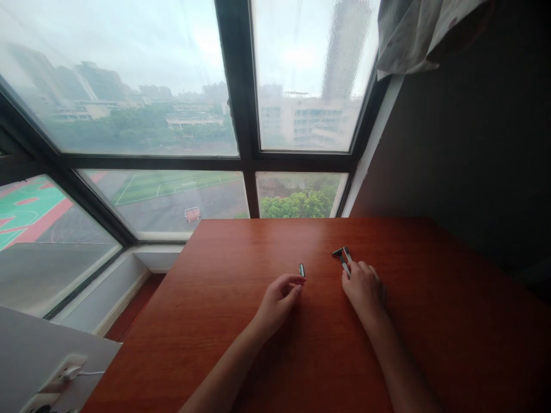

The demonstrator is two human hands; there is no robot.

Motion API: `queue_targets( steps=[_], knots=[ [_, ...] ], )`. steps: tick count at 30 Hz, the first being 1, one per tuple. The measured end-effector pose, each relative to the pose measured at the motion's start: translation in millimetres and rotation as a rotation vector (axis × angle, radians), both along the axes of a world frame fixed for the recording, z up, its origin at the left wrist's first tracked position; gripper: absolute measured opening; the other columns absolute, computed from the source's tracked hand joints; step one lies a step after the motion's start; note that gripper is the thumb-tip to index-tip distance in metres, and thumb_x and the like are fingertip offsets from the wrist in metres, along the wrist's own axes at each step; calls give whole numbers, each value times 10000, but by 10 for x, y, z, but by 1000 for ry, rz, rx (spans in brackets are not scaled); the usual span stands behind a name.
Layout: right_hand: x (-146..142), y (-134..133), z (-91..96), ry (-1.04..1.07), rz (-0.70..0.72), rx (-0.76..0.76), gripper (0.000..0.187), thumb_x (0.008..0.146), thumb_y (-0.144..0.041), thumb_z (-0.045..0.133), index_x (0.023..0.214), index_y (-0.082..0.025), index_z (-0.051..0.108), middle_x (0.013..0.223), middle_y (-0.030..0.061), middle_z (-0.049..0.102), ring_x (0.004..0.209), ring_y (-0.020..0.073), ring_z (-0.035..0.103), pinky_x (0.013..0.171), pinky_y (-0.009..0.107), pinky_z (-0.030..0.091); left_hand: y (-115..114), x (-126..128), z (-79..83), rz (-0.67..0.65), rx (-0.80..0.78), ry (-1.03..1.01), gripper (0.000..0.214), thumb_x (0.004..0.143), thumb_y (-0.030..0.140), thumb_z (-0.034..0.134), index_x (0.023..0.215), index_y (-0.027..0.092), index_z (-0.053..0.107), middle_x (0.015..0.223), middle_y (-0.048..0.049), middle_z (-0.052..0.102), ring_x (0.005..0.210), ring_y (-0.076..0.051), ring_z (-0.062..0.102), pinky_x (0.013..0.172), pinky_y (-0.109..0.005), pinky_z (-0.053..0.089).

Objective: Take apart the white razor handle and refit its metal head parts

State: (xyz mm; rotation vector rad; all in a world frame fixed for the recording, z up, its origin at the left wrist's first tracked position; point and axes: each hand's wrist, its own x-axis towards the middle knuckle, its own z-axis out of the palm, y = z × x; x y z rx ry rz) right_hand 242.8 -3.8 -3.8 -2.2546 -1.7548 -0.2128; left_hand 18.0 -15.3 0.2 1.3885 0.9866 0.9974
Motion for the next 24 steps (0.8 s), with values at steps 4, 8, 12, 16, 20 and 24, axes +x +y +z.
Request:
queue_targets(
  steps=[4,8,12,16,20,24],
  knots=[
    [-4,4,-3,21,23,87,220,835,-267,564,1019,-200,665,927,113,627,901,258,553,645,316,402,1,-3,2,-3,9,11,302,811,388,627,999,158,682,872,-59,654,710,-146,549,633,-239,432],
    [-129,23,3,207,265,88,275,860,-268,531,1106,-192,628,984,85,640,884,228,587,726,306,434,-7,-6,15,-16,25,39,289,816,378,617,989,158,690,887,-66,668,748,-164,568,660,-252,444],
    [-385,34,87,366,496,-72,343,846,-269,565,1182,-201,575,893,45,644,782,194,611,699,274,429,-15,-4,45,-27,45,40,256,819,343,611,973,159,700,940,-81,687,835,-200,593,730,-280,460],
    [-585,89,210,319,559,-189,311,806,-190,599,1115,-219,584,933,51,647,791,188,607,649,250,379,-10,-9,57,-41,41,34,246,825,324,606,982,161,703,961,-83,695,838,-201,599,731,-281,466],
    [-646,193,245,288,568,-259,128,812,-162,601,937,-191,608,899,58,656,762,169,593,619,243,336,-2,-15,54,-59,34,5,245,824,317,606,992,166,700,970,-85,699,869,-212,607,735,-284,475],
    [-628,242,198,290,580,-278,50,836,-215,604,868,-177,610,866,63,667,740,163,589,619,245,328,0,-17,33,-69,34,-12,233,822,301,605,987,165,697,961,-80,700,870,-210,610,746,-286,477]
  ],
)
